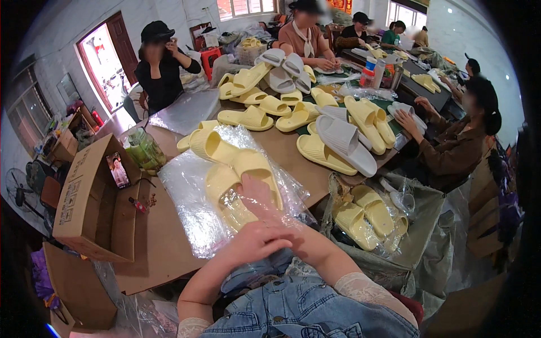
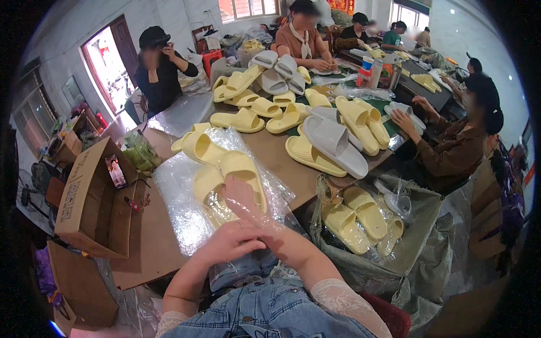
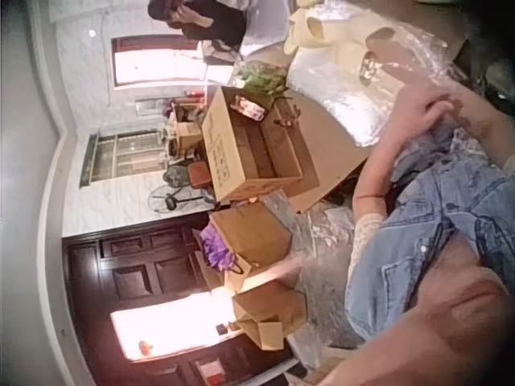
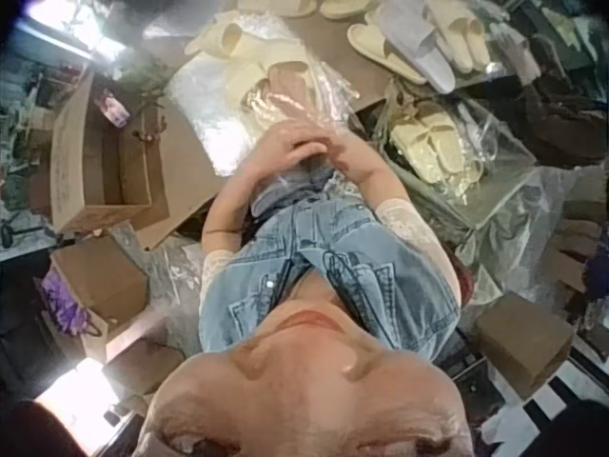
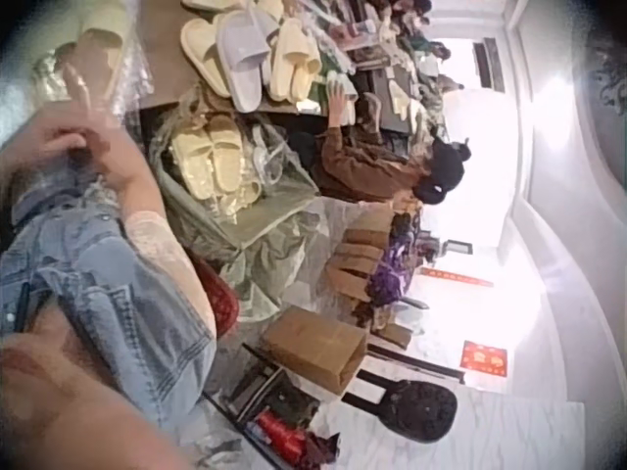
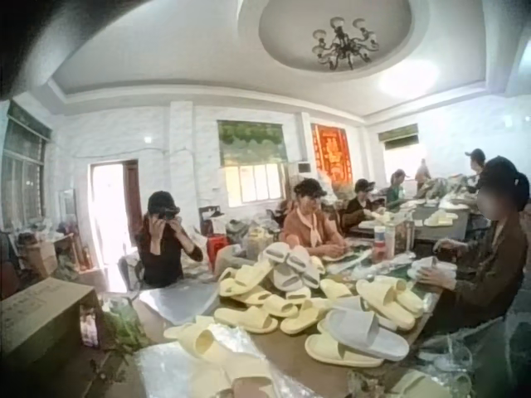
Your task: The person wraps pairs of yellow and white plastic slippers in clear plastic bags. They pick up a pair, place it into a bag, and then set the packaged item aside. The process is repeated continuously with different pairs of slippers.
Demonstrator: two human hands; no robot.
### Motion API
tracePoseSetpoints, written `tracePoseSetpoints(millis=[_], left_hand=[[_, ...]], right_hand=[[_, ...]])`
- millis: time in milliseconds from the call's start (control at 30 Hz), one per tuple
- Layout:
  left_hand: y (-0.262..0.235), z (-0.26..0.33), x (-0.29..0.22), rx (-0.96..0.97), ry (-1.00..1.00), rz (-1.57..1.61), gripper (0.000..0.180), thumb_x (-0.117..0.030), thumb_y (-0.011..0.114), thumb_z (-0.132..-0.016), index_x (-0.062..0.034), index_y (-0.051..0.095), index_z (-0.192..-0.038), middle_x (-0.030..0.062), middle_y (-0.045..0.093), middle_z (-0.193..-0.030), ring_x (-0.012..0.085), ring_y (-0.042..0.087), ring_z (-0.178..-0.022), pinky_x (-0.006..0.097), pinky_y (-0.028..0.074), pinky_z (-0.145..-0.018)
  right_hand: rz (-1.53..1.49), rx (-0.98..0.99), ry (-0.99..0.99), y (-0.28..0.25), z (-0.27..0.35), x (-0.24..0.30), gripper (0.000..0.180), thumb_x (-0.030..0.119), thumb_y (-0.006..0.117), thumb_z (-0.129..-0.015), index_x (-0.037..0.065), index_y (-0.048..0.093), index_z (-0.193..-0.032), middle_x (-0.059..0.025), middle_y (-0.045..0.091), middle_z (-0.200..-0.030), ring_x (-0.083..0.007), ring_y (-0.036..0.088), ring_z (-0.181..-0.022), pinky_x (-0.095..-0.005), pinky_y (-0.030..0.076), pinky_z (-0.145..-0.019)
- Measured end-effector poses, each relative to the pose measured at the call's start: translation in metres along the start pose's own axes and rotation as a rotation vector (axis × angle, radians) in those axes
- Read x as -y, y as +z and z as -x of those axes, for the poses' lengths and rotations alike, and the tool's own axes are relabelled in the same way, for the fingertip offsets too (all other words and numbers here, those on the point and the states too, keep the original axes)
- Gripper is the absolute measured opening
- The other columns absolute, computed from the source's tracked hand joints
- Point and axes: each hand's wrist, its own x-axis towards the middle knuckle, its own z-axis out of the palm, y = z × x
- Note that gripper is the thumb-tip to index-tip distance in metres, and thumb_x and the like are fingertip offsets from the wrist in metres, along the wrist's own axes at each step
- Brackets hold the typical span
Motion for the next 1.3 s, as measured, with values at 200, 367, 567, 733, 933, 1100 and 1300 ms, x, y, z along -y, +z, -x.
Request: tracePoseSetpoints(millis=[200,367,567,733,933,1100,1300], left_hand=[[-0.055,-0.004,0.072,-0.418,-0.037,-0.444,0.029,-0.021,0.077,-0.082,-0.0072,0.074,-0.108,0.0118,0.07,-0.112,0.0347,0.06,-0.114,0.044,0.048,-0.098],[-0.07,0.019,0.154,-0.469,-0.113,-0.614,0.039,-0.023,0.076,-0.081,-0.0089,0.072,-0.116,0.0109,0.067,-0.127,0.0355,0.052,-0.128,0.045,0.041,-0.11],[-0.044,0.041,0.175,-0.629,-0.262,-0.264,0.041,-0.017,0.073,-0.082,-0.0084,0.07,-0.122,0.0107,0.064,-0.136,0.035,0.05,-0.133,0.044,0.036,-0.115],[-0.046,0.045,0.174,-0.664,-0.277,-0.253,0.04,-0.015,0.073,-0.081,-0.0085,0.071,-0.12,0.0115,0.064,-0.134,0.0356,0.051,-0.133,0.044,0.036,-0.114],[-0.046,0.045,0.179,-0.659,-0.268,-0.292,0.04,-0.017,0.073,-0.082,-0.0086,0.071,-0.121,0.011,0.065,-0.134,0.035,0.051,-0.132,0.044,0.037,-0.113],[-0.046,0.045,0.179,-0.662,-0.258,-0.295,0.039,-0.018,0.074,-0.083,-0.0086,0.071,-0.12,0.011,0.065,-0.133,0.0352,0.052,-0.131,0.044,0.038,-0.112],[-0.044,0.045,0.177,-0.667,-0.261,-0.272,0.038,-0.018,0.074,-0.083,-0.0087,0.071,-0.12,0.0106,0.065,-0.133,0.0354,0.052,-0.131,0.044,0.039,-0.112]], right_hand=[[-0.155,-0.04,-0.219,0.003,0.005,-0.016,0.024,0.028,0.062,-0.092,0.007,0.057,-0.101,-0.0174,0.068,-0.088,-0.0373,0.069,-0.079,-0.0506,0.052,-0.068],[-0.031,-0.1,-0.028,0.004,0.011,-0.005,0.025,0.028,0.063,-0.09,0.008,0.06,-0.105,-0.0176,0.069,-0.089,-0.0377,0.068,-0.079,-0.0504,0.054,-0.068],[-0.065,-0.176,-0.064,0.004,0.018,-0.013,0.032,0.029,0.068,-0.086,0.009,0.06,-0.11,-0.017,0.07,-0.09,-0.0391,0.068,-0.079,-0.0503,0.055,-0.071],[-0.085,-0.149,-0.062,0.006,0.016,-0.01,0.036,0.031,0.068,-0.086,0.009,0.06,-0.113,-0.0187,0.07,-0.097,-0.0386,0.068,-0.087,-0.0501,0.055,-0.078],[-0.092,-0.105,-0.033,-0.003,0.014,-0.006,0.038,0.032,0.068,-0.086,0.009,0.06,-0.115,-0.0184,0.07,-0.1,-0.038,0.069,-0.09,-0.0486,0.055,-0.079],[-0.06,-0.091,-0.001,-0.005,0.017,-0.002,0.038,0.032,0.068,-0.086,0.009,0.06,-0.115,-0.0168,0.07,-0.1,-0.0375,0.069,-0.09,-0.0476,0.055,-0.079],[-0.109,-0.074,0.029,-0.015,0.02,0.004,0.037,0.031,0.067,-0.087,0.007,0.063,-0.115,-0.0179,0.07,-0.102,-0.0375,0.068,-0.096,-0.0467,0.054,-0.083]])
